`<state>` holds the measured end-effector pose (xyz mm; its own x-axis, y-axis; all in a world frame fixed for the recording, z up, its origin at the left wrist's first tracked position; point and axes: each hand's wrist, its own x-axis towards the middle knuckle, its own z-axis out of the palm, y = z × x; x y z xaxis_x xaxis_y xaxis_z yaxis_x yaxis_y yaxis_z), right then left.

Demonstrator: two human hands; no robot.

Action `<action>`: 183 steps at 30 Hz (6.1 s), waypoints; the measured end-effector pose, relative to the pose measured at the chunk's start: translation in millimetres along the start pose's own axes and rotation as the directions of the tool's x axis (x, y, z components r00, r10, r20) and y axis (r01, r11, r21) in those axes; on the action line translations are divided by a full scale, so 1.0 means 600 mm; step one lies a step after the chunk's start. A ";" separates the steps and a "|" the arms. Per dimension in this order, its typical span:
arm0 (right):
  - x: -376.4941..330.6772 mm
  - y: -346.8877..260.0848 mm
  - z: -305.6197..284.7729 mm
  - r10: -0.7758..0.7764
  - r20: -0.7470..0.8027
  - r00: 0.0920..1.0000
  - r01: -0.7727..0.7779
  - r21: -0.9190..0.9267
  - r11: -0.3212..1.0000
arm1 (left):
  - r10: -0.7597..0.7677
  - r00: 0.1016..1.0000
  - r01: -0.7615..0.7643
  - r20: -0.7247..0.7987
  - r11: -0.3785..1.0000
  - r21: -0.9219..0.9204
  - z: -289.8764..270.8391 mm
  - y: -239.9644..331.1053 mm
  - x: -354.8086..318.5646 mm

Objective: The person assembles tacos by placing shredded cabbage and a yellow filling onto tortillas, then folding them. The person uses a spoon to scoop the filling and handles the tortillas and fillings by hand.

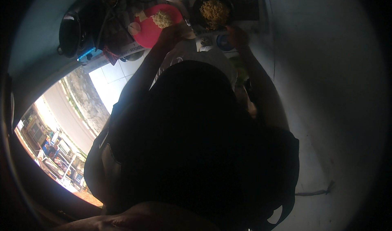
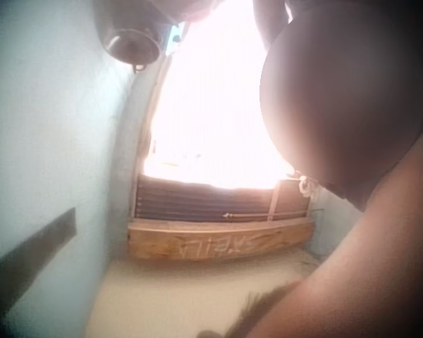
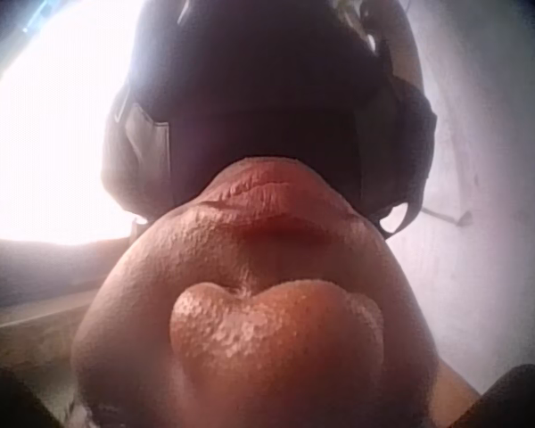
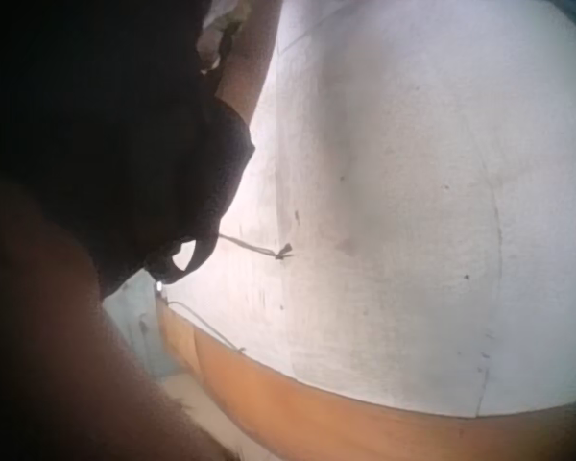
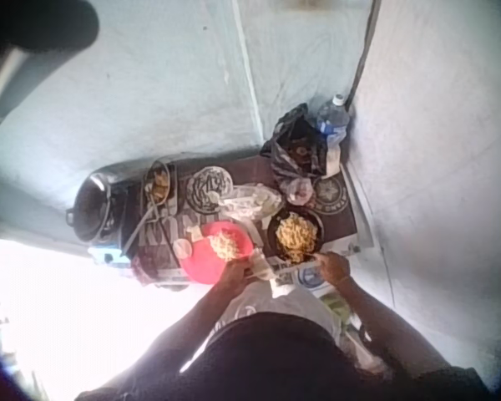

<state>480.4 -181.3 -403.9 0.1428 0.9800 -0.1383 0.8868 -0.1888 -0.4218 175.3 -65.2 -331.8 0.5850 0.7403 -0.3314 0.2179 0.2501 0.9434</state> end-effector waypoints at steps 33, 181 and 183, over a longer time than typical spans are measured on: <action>-0.024 0.004 0.004 -0.170 -0.228 0.959 0.199 0.108 0.974 | -0.182 0.983 0.163 -0.031 0.931 -0.327 0.011 0.021 -0.002; 0.022 -0.262 -0.602 0.181 -0.012 0.983 -0.100 0.796 0.596 | 0.030 0.918 0.238 0.396 0.757 -0.609 0.065 0.401 -0.047; 0.020 -0.268 -0.609 0.215 -0.056 0.975 -0.089 0.787 0.610 | 0.022 0.928 0.196 0.371 0.820 -0.538 0.068 0.399 -0.045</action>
<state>500.2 -116.4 -10.5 0.3545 0.9185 -0.1750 0.1822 -0.2514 -0.9506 243.3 -50.9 -97.7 0.8379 0.4609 -0.2925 -0.1268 0.6854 0.7170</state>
